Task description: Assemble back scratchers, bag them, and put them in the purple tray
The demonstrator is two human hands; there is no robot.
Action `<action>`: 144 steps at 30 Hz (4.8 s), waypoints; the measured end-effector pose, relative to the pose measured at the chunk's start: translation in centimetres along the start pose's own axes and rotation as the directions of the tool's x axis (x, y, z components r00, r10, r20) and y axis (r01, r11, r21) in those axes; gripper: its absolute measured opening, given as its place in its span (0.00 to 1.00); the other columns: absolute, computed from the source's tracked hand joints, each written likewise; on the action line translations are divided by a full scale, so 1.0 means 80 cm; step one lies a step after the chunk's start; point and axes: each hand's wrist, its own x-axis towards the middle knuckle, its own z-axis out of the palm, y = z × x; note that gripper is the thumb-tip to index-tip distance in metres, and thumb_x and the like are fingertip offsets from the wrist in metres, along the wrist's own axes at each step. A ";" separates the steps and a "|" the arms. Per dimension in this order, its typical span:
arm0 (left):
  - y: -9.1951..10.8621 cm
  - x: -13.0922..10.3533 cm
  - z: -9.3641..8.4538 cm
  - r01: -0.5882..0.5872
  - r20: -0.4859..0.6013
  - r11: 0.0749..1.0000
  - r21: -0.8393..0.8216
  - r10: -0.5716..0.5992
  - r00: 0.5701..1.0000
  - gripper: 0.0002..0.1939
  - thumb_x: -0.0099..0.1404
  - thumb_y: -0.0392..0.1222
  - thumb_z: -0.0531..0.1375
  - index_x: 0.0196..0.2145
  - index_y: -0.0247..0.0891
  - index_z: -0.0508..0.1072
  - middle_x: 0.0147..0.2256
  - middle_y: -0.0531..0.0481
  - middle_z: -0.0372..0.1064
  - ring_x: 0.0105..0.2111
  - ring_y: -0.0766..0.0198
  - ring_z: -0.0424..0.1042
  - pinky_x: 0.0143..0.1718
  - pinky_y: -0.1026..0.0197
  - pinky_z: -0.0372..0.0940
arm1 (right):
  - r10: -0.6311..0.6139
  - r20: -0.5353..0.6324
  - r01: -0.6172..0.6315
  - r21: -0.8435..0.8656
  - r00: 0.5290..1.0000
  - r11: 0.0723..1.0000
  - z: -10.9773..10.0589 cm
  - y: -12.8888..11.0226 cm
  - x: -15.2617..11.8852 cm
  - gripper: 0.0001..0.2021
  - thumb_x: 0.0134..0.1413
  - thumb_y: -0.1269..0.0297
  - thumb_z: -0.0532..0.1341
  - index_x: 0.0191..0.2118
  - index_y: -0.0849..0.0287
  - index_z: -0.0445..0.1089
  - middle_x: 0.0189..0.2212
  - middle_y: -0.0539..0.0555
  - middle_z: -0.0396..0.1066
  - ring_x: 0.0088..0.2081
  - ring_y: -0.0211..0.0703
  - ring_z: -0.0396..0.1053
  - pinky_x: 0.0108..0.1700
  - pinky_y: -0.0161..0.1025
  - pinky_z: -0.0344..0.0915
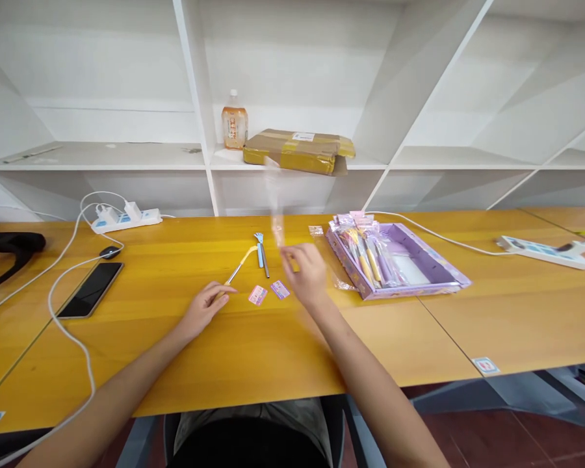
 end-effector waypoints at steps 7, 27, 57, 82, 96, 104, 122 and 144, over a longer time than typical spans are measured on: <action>-0.010 -0.006 0.012 0.179 0.056 0.901 -0.395 -0.171 0.984 0.30 0.64 0.68 0.66 0.46 0.36 0.82 0.28 0.57 0.55 0.22 0.72 0.49 0.23 0.65 0.48 | -0.435 0.237 0.361 0.297 0.869 0.884 0.052 -0.102 -0.025 0.09 0.71 0.66 0.62 0.53 0.56 0.75 0.43 0.56 0.80 0.42 0.48 0.75 0.42 0.45 0.68; 0.013 -0.003 -0.001 0.001 -0.185 0.988 -0.153 -0.030 0.982 0.16 0.70 0.56 0.66 0.37 0.44 0.87 0.50 0.43 0.78 0.54 0.50 0.74 0.59 0.51 0.69 | 0.534 0.420 -0.653 0.652 0.734 0.385 0.069 -0.068 -0.045 0.19 0.70 0.46 0.59 0.56 0.53 0.72 0.48 0.57 0.73 0.46 0.47 0.73 0.51 0.46 0.74; 0.008 0.012 -0.022 0.129 -0.236 0.687 -0.715 -0.411 0.880 0.24 0.53 0.56 0.78 0.36 0.31 0.84 0.38 0.40 0.83 0.37 0.56 0.82 0.39 0.56 0.77 | -0.186 0.645 -0.087 0.368 0.741 0.926 0.043 -0.071 -0.047 0.16 0.77 0.63 0.53 0.58 0.56 0.75 0.41 0.57 0.72 0.39 0.45 0.72 0.42 0.41 0.69; 0.014 0.013 -0.036 0.069 -0.246 0.653 -0.755 -0.379 0.892 0.20 0.58 0.54 0.76 0.37 0.34 0.82 0.39 0.44 0.83 0.35 0.63 0.80 0.37 0.63 0.76 | 0.082 0.812 -0.774 0.513 0.578 0.370 0.048 -0.072 -0.050 0.27 0.58 0.53 0.72 0.60 0.54 0.72 0.32 0.50 0.81 0.27 0.41 0.78 0.25 0.35 0.65; 0.010 -0.011 0.008 0.340 0.221 0.755 -0.560 -0.260 0.940 0.22 0.62 0.56 0.74 0.42 0.34 0.84 0.38 0.42 0.82 0.36 0.58 0.80 0.41 0.58 0.73 | 0.058 0.645 -0.443 0.454 0.762 0.773 0.057 -0.085 -0.057 0.23 0.69 0.40 0.61 0.47 0.58 0.77 0.25 0.48 0.71 0.26 0.38 0.66 0.33 0.36 0.62; 0.009 -0.010 0.013 0.264 -0.013 0.728 -0.633 -0.351 0.936 0.22 0.62 0.59 0.72 0.31 0.33 0.82 0.28 0.47 0.78 0.28 0.64 0.74 0.35 0.61 0.70 | -0.007 0.651 -0.414 0.490 0.759 0.767 0.054 -0.083 -0.055 0.20 0.69 0.45 0.64 0.53 0.56 0.75 0.29 0.49 0.74 0.28 0.39 0.68 0.35 0.36 0.64; 0.014 -0.007 0.007 0.336 0.093 0.514 -0.789 -0.440 0.893 0.17 0.60 0.53 0.75 0.35 0.35 0.83 0.34 0.46 0.81 0.34 0.61 0.78 0.42 0.59 0.73 | -0.140 0.547 -0.182 0.493 0.825 0.851 0.060 -0.091 -0.059 0.16 0.73 0.62 0.62 0.62 0.51 0.69 0.46 0.55 0.76 0.31 0.39 0.72 0.39 0.39 0.71; 0.019 -0.012 0.009 0.425 0.204 0.558 -0.713 -0.415 0.887 0.18 0.60 0.49 0.76 0.41 0.35 0.81 0.37 0.48 0.77 0.33 0.67 0.74 0.37 0.64 0.69 | 0.081 0.602 -0.505 0.579 0.794 0.640 0.062 -0.103 -0.055 0.07 0.70 0.58 0.64 0.45 0.55 0.76 0.36 0.52 0.74 0.37 0.41 0.71 0.41 0.39 0.68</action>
